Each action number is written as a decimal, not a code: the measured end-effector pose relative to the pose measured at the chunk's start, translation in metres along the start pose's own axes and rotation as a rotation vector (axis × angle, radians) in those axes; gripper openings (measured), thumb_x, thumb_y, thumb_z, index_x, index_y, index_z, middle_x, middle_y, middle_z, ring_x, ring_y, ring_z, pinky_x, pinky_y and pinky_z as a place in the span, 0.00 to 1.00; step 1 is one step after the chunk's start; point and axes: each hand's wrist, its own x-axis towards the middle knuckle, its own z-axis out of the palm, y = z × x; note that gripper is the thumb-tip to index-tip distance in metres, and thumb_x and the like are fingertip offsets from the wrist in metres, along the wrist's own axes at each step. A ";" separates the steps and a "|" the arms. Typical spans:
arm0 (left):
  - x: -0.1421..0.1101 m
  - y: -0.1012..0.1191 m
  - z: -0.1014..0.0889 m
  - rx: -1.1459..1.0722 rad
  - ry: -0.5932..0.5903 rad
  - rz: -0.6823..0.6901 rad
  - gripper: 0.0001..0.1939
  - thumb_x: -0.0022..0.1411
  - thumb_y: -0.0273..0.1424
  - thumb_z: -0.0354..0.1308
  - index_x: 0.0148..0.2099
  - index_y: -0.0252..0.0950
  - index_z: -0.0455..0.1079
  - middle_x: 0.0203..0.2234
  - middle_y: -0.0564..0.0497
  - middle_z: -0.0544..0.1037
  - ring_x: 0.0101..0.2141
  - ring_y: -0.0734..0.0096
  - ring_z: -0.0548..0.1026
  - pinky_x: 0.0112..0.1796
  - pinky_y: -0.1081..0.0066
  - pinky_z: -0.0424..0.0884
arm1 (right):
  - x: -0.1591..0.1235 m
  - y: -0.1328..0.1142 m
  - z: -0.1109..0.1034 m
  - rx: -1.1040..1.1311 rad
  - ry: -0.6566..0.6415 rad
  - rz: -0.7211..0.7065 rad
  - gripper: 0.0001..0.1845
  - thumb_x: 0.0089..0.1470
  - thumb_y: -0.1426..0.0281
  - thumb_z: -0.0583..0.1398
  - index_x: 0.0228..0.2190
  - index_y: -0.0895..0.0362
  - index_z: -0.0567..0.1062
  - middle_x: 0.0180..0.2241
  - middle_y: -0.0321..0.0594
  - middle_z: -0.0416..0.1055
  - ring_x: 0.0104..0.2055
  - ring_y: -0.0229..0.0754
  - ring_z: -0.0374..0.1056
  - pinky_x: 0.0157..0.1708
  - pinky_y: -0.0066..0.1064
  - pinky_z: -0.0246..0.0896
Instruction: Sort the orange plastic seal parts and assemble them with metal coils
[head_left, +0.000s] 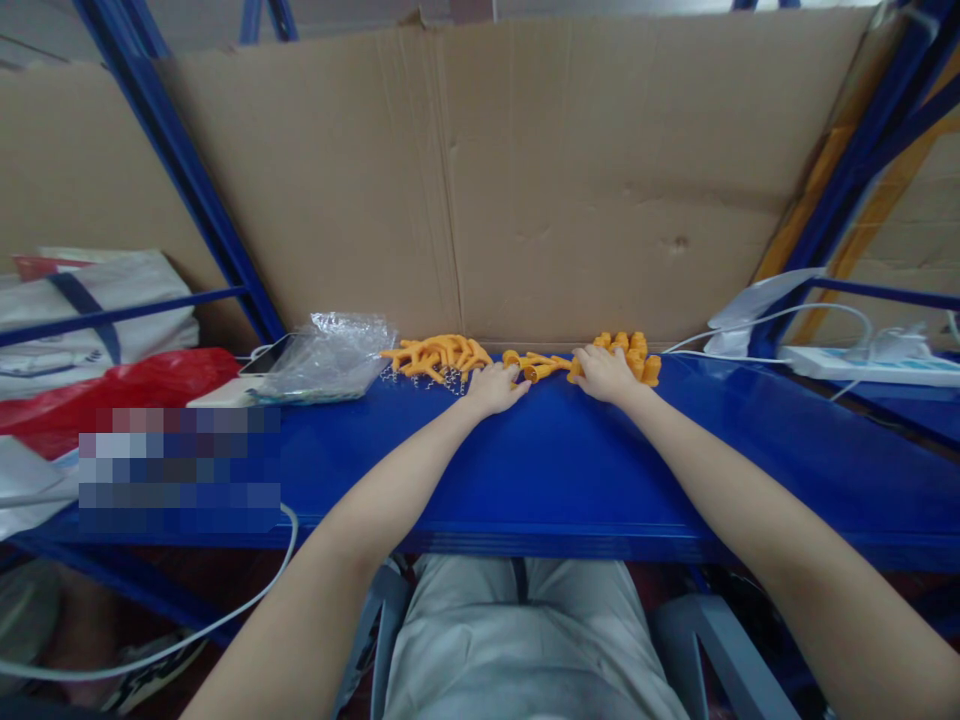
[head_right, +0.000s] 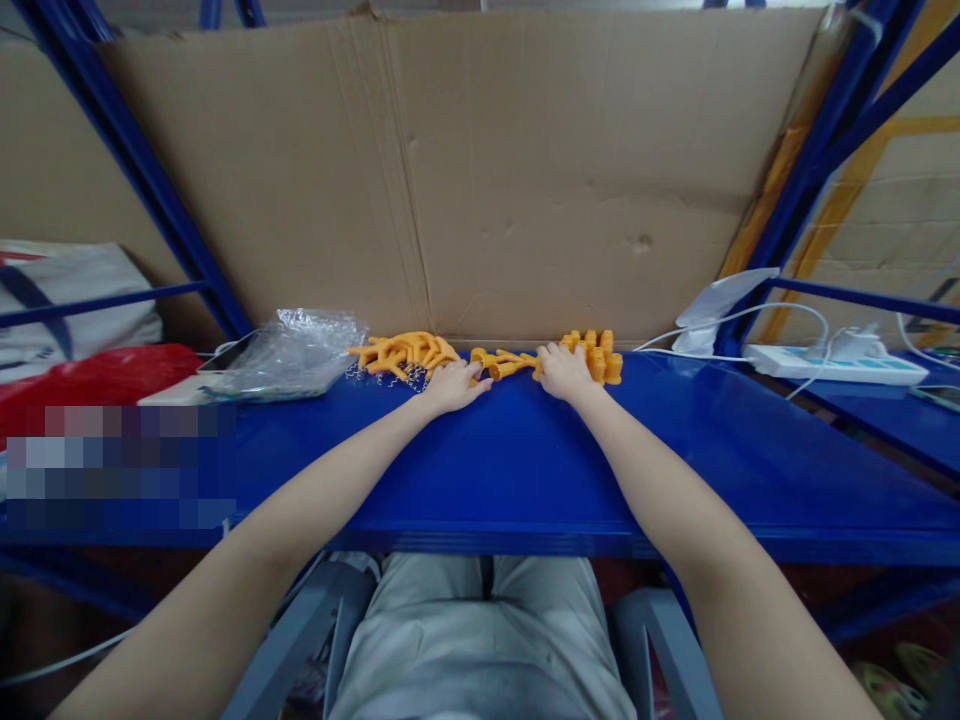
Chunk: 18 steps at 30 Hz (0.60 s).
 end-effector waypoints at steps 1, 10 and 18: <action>0.001 -0.001 0.001 -0.022 -0.001 -0.037 0.18 0.68 0.45 0.49 0.45 0.37 0.71 0.45 0.41 0.78 0.49 0.52 0.75 0.47 0.58 0.69 | 0.000 0.000 0.000 -0.001 0.000 -0.001 0.25 0.60 0.68 0.55 0.56 0.63 0.68 0.55 0.60 0.70 0.58 0.63 0.64 0.53 0.55 0.54; 0.009 -0.020 0.002 -0.368 0.007 -0.346 0.07 0.54 0.32 0.63 0.35 0.38 0.67 0.34 0.48 0.79 0.39 0.60 0.78 0.38 0.68 0.70 | -0.001 -0.002 -0.005 -0.007 -0.039 0.017 0.25 0.61 0.69 0.55 0.58 0.65 0.67 0.57 0.59 0.69 0.60 0.62 0.63 0.55 0.53 0.54; 0.006 -0.026 -0.006 -0.241 0.132 -0.325 0.15 0.59 0.25 0.56 0.49 0.34 0.66 0.41 0.41 0.80 0.46 0.53 0.78 0.48 0.60 0.68 | -0.002 -0.004 -0.005 -0.031 0.024 -0.008 0.26 0.60 0.68 0.53 0.58 0.62 0.67 0.57 0.57 0.68 0.58 0.60 0.64 0.53 0.51 0.57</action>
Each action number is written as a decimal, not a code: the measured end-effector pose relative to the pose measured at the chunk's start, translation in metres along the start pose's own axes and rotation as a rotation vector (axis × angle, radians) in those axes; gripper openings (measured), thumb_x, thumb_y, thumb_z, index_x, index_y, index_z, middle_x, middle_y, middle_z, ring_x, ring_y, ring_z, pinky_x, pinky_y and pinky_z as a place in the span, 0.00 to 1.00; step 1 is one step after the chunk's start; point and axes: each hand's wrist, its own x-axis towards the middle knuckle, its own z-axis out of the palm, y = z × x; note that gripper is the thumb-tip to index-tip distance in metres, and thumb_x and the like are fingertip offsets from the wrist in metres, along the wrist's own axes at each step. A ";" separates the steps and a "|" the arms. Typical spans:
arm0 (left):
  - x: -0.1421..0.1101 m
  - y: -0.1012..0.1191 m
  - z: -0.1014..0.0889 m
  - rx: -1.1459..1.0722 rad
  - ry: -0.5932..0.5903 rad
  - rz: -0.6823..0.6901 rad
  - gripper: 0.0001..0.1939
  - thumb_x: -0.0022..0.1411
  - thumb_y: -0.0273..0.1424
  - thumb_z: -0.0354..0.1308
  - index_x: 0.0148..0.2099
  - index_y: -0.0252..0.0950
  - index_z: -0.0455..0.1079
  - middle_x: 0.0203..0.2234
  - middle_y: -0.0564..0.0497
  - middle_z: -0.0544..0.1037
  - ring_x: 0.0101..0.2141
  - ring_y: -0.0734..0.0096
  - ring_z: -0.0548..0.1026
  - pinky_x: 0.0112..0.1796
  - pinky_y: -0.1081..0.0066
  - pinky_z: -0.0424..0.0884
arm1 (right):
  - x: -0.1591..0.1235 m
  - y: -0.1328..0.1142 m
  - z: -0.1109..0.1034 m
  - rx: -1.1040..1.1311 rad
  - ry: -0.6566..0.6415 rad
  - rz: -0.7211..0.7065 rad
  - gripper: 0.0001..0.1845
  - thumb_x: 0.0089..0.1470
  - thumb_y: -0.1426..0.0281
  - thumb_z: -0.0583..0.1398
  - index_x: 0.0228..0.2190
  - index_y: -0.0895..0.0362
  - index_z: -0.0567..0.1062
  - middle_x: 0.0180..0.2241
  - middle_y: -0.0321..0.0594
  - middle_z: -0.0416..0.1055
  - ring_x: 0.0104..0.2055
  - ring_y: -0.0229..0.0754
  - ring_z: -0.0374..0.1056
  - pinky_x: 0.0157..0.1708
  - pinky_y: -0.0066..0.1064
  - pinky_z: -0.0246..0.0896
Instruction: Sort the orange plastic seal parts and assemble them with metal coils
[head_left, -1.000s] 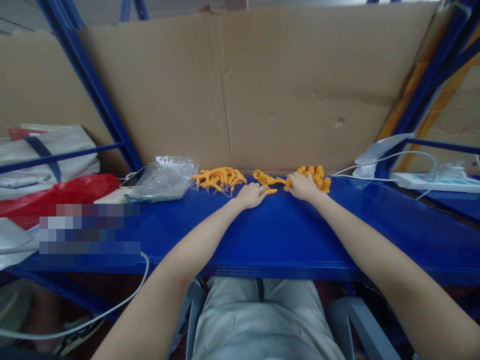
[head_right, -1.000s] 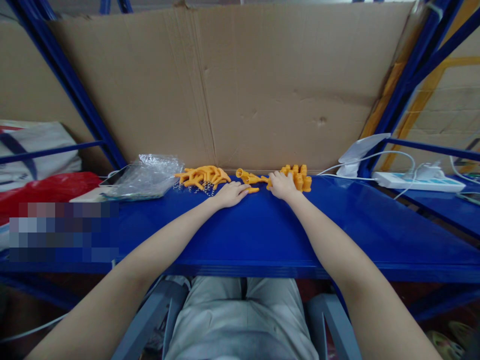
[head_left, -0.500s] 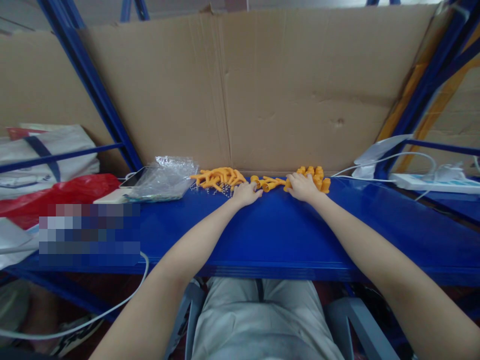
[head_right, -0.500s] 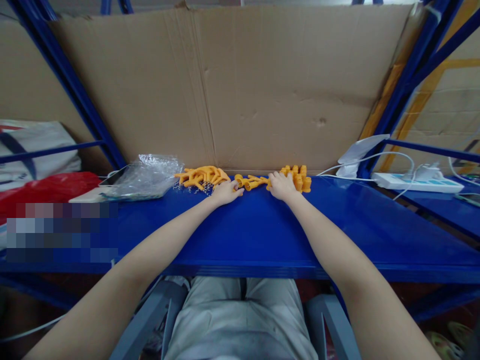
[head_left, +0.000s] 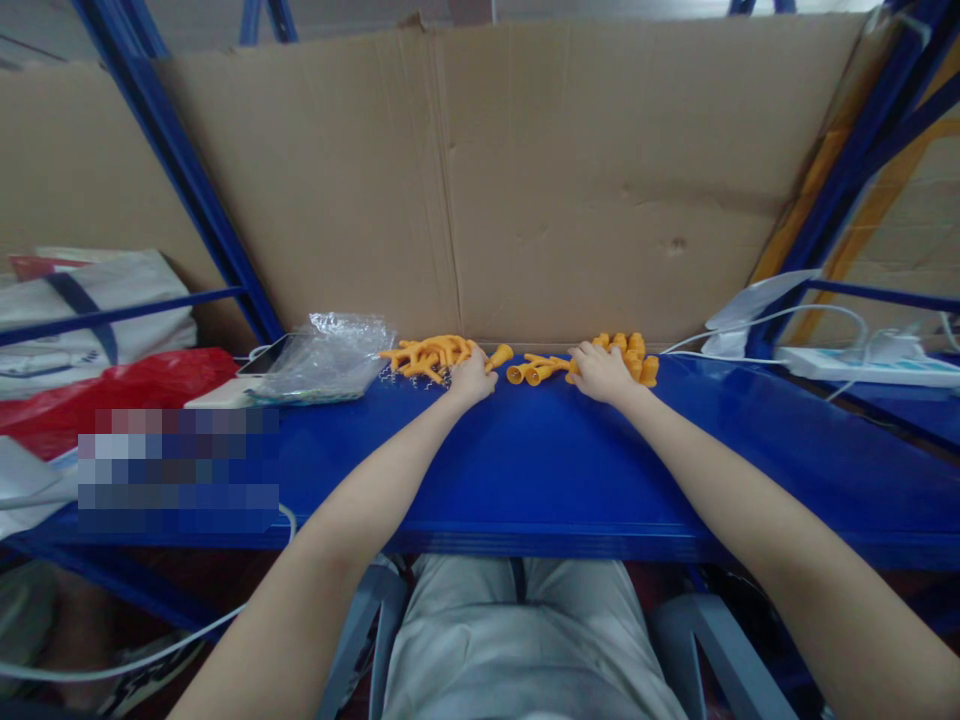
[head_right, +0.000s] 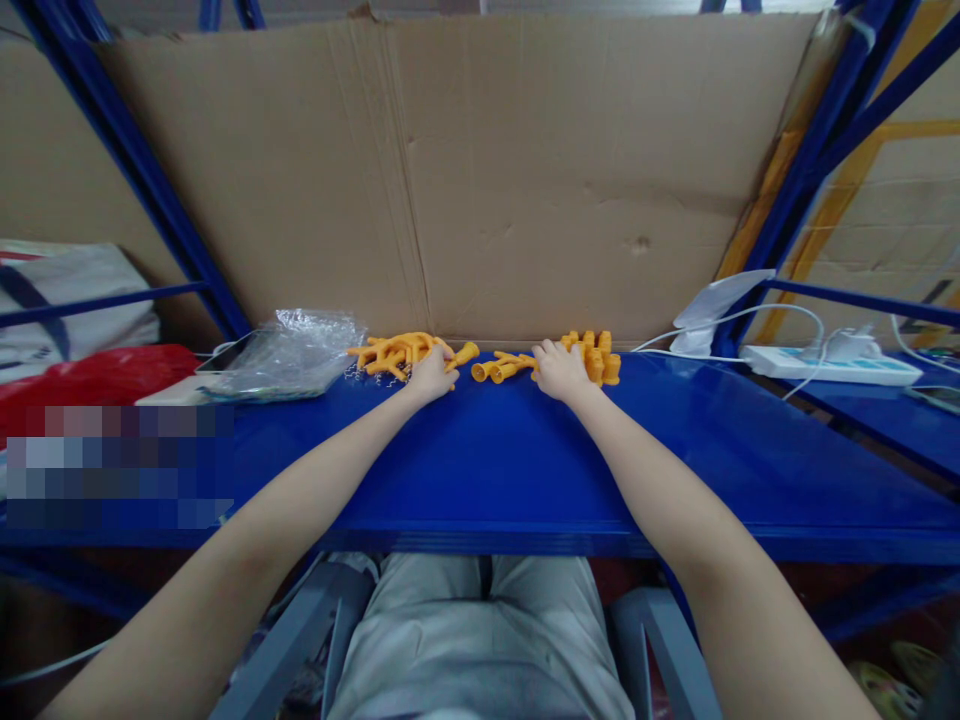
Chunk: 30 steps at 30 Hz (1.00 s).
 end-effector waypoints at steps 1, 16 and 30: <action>0.000 0.000 -0.001 0.032 0.044 0.032 0.15 0.60 0.24 0.54 0.51 0.34 0.65 0.42 0.40 0.80 0.48 0.52 0.77 0.50 0.57 0.66 | 0.000 -0.001 0.001 0.008 0.020 -0.012 0.26 0.60 0.68 0.53 0.58 0.62 0.67 0.58 0.57 0.67 0.58 0.60 0.64 0.53 0.51 0.57; -0.013 0.014 -0.011 0.200 0.108 0.696 0.13 0.68 0.24 0.44 0.48 0.33 0.68 0.42 0.41 0.78 0.46 0.58 0.75 0.53 0.56 0.61 | -0.001 -0.023 -0.012 0.176 0.443 -0.344 0.30 0.64 0.63 0.49 0.65 0.56 0.59 0.65 0.52 0.60 0.67 0.54 0.52 0.65 0.56 0.37; -0.021 0.018 -0.019 0.142 0.087 0.686 0.14 0.70 0.30 0.46 0.47 0.36 0.73 0.43 0.43 0.79 0.47 0.59 0.74 0.54 0.57 0.54 | 0.000 -0.025 -0.017 0.130 0.361 -0.336 0.15 0.63 0.69 0.51 0.47 0.58 0.74 0.46 0.51 0.74 0.53 0.54 0.63 0.63 0.56 0.38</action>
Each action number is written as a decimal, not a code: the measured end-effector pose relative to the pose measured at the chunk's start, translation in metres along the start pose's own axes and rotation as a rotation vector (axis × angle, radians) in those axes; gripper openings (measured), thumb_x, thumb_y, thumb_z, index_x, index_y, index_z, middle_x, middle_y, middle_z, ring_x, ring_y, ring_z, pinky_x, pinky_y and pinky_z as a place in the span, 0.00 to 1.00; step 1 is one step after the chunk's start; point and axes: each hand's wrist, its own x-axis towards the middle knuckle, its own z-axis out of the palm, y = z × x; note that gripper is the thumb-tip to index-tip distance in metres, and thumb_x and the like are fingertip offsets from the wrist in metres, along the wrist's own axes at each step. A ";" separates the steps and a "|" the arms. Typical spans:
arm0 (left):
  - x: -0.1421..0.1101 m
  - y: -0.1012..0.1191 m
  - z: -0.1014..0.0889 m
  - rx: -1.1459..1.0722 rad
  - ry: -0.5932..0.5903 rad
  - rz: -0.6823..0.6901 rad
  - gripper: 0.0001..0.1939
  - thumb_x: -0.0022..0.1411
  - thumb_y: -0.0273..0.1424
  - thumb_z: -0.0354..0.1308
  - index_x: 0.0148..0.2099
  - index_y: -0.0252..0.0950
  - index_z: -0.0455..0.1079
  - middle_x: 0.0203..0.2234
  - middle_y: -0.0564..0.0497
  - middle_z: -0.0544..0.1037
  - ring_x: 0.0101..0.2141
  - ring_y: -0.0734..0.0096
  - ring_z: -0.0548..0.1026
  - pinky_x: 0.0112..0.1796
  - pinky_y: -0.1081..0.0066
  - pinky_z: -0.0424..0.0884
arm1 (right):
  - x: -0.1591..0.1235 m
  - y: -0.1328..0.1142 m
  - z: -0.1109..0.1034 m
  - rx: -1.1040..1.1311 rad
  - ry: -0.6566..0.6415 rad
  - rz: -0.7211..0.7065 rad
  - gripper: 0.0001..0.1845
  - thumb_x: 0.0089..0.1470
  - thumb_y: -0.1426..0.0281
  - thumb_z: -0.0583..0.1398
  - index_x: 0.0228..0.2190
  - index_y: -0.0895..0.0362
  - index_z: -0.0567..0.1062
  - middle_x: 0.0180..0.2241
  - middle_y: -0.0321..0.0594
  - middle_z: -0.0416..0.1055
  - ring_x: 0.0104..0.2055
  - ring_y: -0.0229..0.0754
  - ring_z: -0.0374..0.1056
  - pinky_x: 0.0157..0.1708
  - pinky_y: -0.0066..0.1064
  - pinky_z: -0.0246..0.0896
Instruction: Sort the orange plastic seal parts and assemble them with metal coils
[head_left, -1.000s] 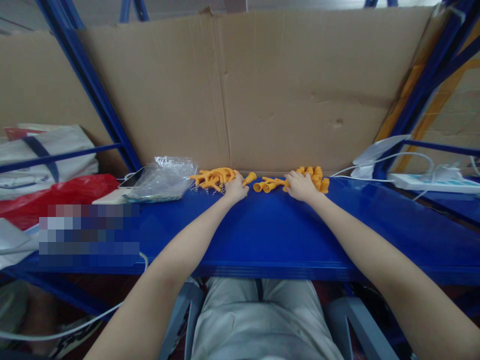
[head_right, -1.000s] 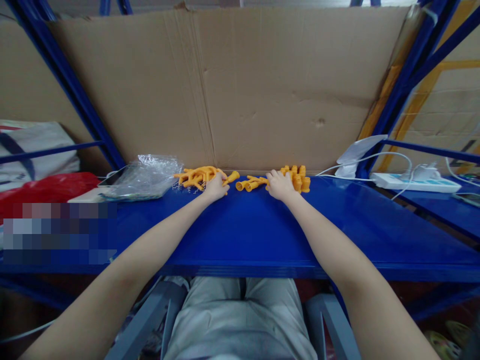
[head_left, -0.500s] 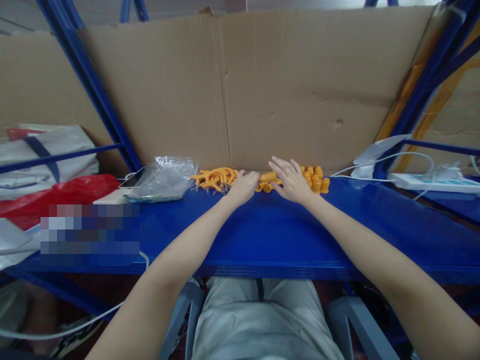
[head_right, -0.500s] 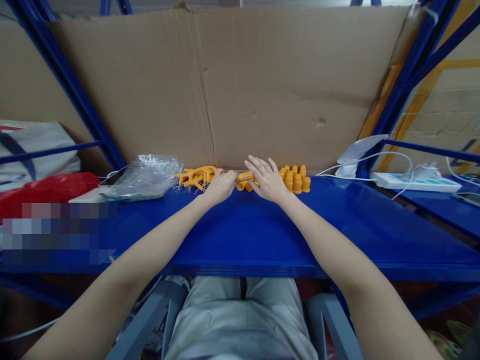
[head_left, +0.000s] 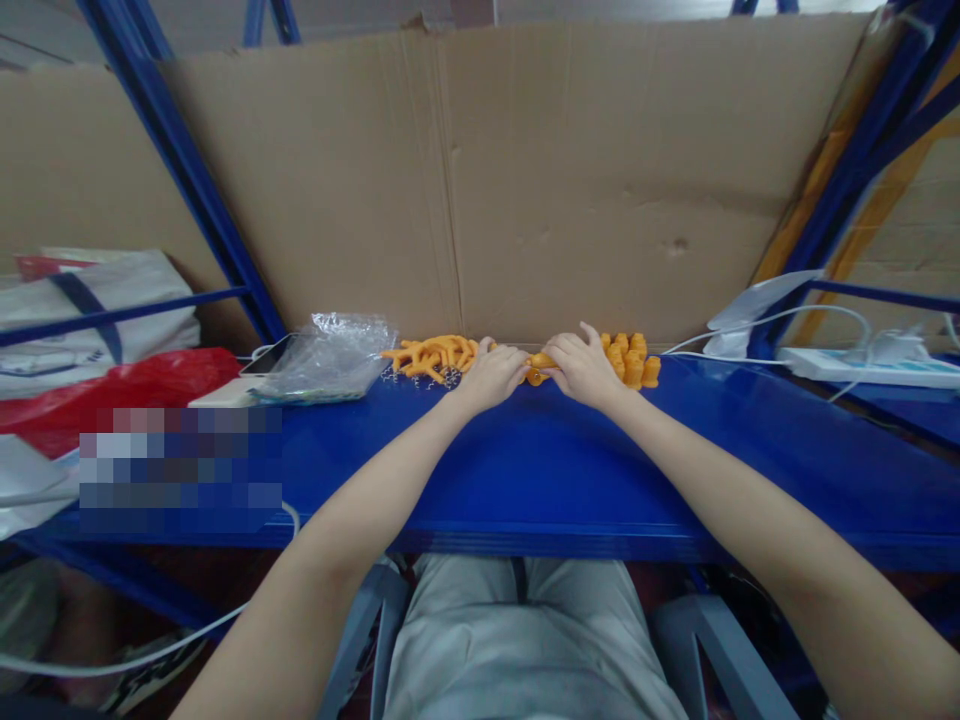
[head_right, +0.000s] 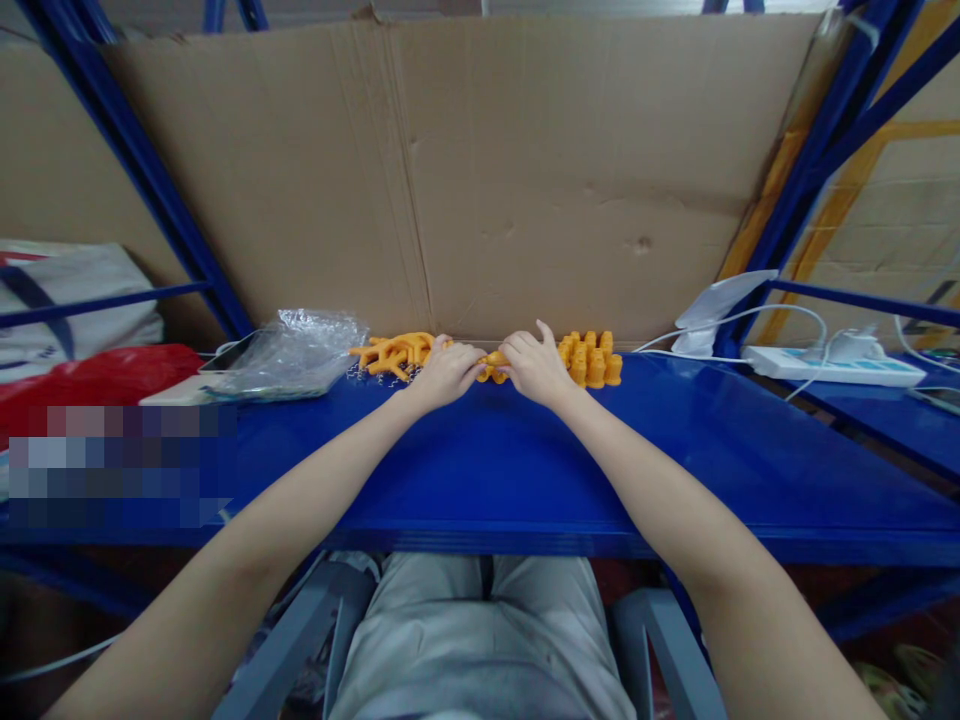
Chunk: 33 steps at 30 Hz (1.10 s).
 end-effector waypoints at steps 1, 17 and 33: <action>0.000 0.000 0.000 -0.021 -0.003 -0.007 0.14 0.70 0.30 0.46 0.47 0.36 0.73 0.44 0.43 0.80 0.47 0.59 0.74 0.54 0.58 0.55 | 0.000 -0.001 -0.001 -0.008 -0.005 0.001 0.15 0.63 0.70 0.51 0.47 0.58 0.74 0.46 0.51 0.74 0.53 0.53 0.63 0.63 0.55 0.37; 0.000 0.000 0.002 -0.121 -0.060 0.060 0.13 0.68 0.30 0.48 0.41 0.37 0.75 0.38 0.46 0.82 0.40 0.64 0.76 0.52 0.61 0.59 | -0.001 -0.001 0.003 0.069 -0.059 -0.072 0.16 0.62 0.67 0.51 0.48 0.58 0.71 0.45 0.51 0.76 0.49 0.52 0.68 0.59 0.50 0.44; 0.007 0.005 0.006 -0.462 -0.052 -0.190 0.12 0.64 0.36 0.53 0.36 0.35 0.74 0.27 0.50 0.78 0.30 0.69 0.73 0.36 0.70 0.65 | 0.006 -0.010 -0.005 -0.107 -0.109 -0.030 0.14 0.62 0.75 0.49 0.44 0.60 0.72 0.40 0.52 0.76 0.45 0.52 0.65 0.54 0.44 0.43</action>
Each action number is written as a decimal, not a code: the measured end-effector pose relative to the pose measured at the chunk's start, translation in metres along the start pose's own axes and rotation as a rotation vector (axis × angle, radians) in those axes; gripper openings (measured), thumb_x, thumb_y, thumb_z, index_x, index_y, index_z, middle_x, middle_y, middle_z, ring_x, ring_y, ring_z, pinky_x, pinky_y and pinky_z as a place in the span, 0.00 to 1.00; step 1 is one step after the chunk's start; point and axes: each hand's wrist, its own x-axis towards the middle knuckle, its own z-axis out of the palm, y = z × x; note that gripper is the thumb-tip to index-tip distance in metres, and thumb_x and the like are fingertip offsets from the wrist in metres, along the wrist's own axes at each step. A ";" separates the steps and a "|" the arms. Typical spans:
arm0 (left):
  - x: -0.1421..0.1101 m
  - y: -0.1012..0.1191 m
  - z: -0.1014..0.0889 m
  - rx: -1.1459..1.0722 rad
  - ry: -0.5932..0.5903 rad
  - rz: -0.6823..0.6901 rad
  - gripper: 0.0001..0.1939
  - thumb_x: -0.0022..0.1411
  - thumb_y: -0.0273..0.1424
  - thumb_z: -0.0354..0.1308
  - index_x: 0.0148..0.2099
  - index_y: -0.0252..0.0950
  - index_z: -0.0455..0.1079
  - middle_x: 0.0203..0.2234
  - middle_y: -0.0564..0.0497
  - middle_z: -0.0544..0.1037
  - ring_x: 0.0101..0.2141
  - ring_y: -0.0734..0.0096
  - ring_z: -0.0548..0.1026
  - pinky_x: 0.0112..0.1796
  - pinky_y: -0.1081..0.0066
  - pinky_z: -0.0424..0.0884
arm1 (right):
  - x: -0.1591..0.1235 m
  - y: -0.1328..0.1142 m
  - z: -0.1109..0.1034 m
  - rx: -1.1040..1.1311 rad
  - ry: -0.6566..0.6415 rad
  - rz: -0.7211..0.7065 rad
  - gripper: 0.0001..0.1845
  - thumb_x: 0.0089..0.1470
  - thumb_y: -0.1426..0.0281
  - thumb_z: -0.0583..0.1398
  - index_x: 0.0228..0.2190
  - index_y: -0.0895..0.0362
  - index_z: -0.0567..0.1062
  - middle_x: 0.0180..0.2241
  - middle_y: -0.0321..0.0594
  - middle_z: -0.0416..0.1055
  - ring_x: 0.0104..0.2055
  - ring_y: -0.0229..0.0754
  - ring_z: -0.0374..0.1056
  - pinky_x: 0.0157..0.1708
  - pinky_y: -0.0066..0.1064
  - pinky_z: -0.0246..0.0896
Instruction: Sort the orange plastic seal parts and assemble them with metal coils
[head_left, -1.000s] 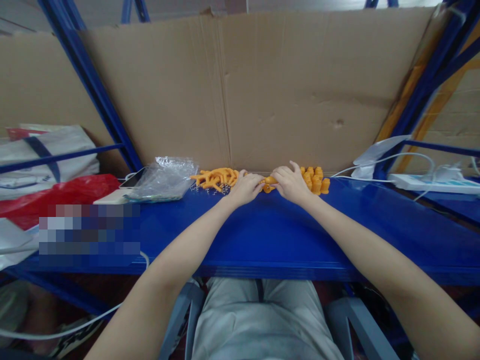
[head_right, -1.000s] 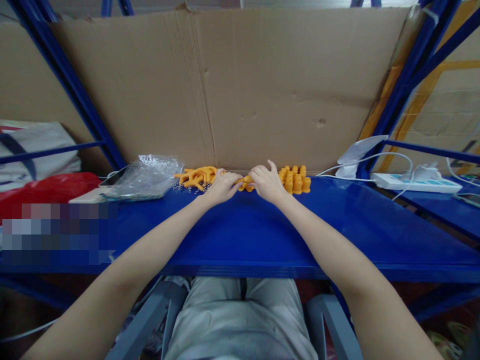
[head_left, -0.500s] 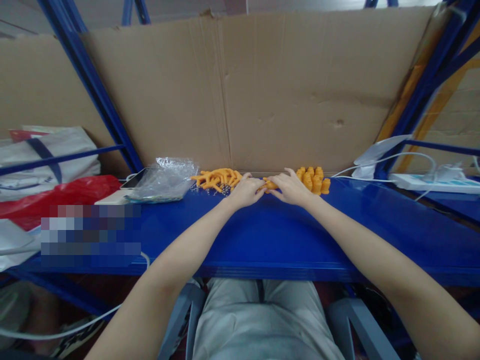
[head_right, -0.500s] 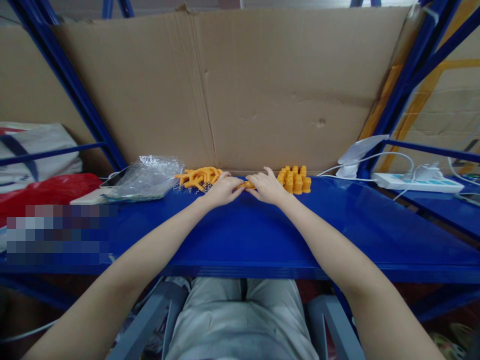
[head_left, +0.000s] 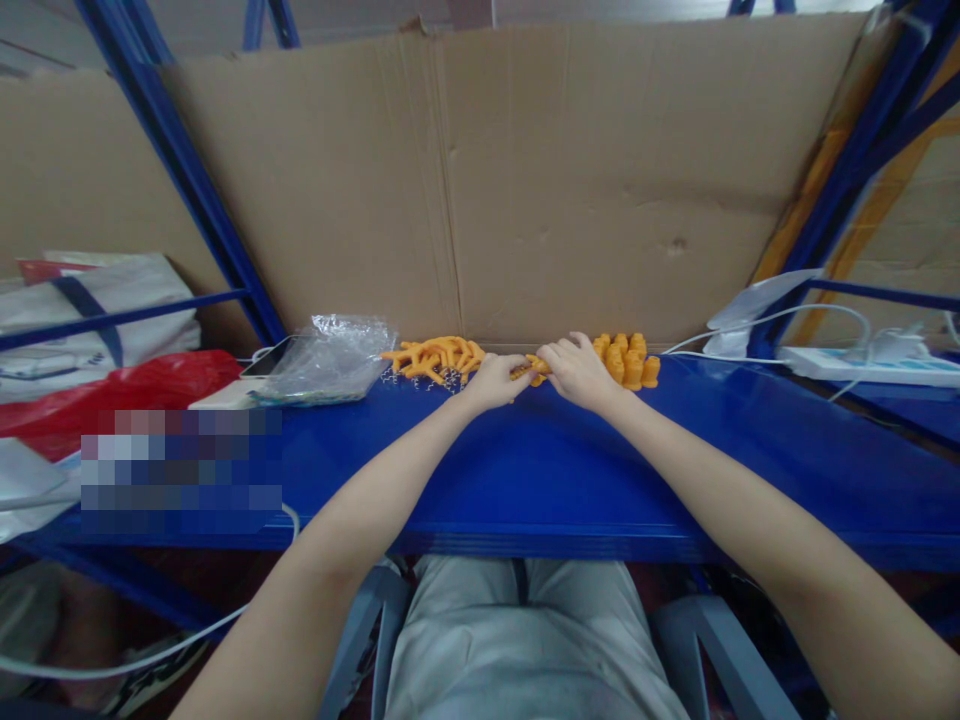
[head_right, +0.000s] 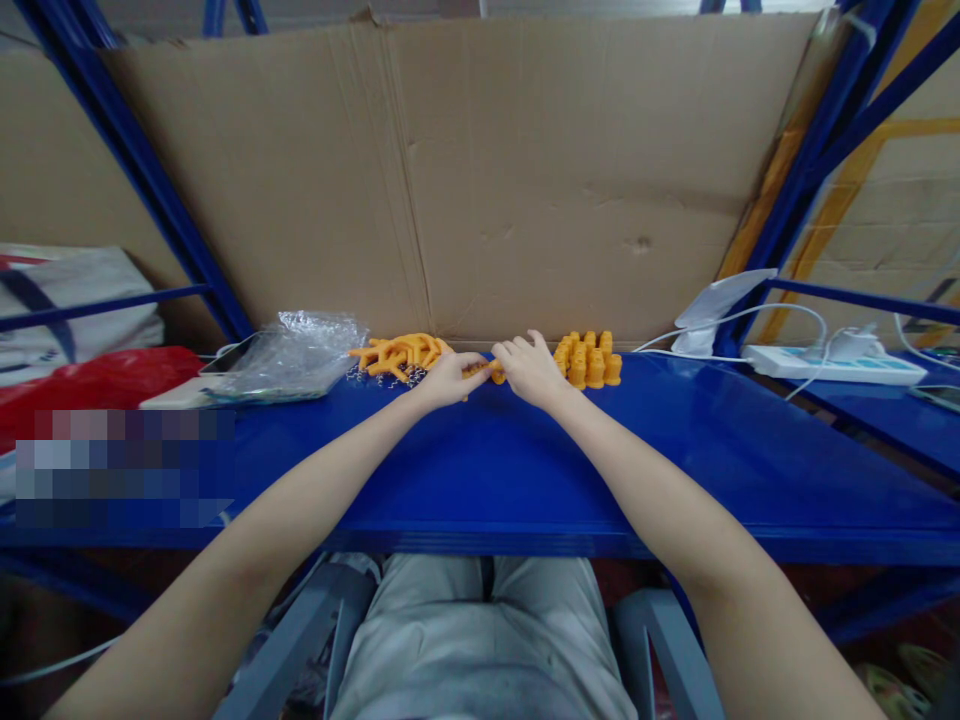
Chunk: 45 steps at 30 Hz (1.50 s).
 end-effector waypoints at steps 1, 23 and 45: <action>0.001 -0.001 0.000 -0.097 -0.018 -0.031 0.13 0.64 0.37 0.54 0.34 0.34 0.74 0.24 0.51 0.77 0.28 0.71 0.72 0.32 0.71 0.65 | 0.000 0.000 0.000 -0.008 -0.005 -0.005 0.14 0.62 0.75 0.49 0.44 0.60 0.72 0.40 0.52 0.76 0.45 0.52 0.65 0.53 0.43 0.43; -0.002 0.004 -0.010 -0.461 -0.107 -0.274 0.10 0.59 0.33 0.60 0.28 0.33 0.73 0.15 0.57 0.67 0.19 0.80 0.64 0.21 0.78 0.61 | 0.002 -0.001 -0.002 0.035 -0.096 -0.071 0.18 0.67 0.68 0.47 0.43 0.61 0.74 0.41 0.51 0.75 0.46 0.51 0.66 0.55 0.46 0.46; 0.000 -0.014 -0.018 -0.607 -0.196 -0.222 0.20 0.52 0.47 0.66 0.35 0.33 0.77 0.18 0.56 0.69 0.21 0.80 0.63 0.23 0.77 0.57 | 0.003 -0.003 -0.002 -0.116 0.133 -0.094 0.16 0.64 0.78 0.48 0.42 0.57 0.75 0.41 0.46 0.75 0.46 0.48 0.64 0.57 0.49 0.43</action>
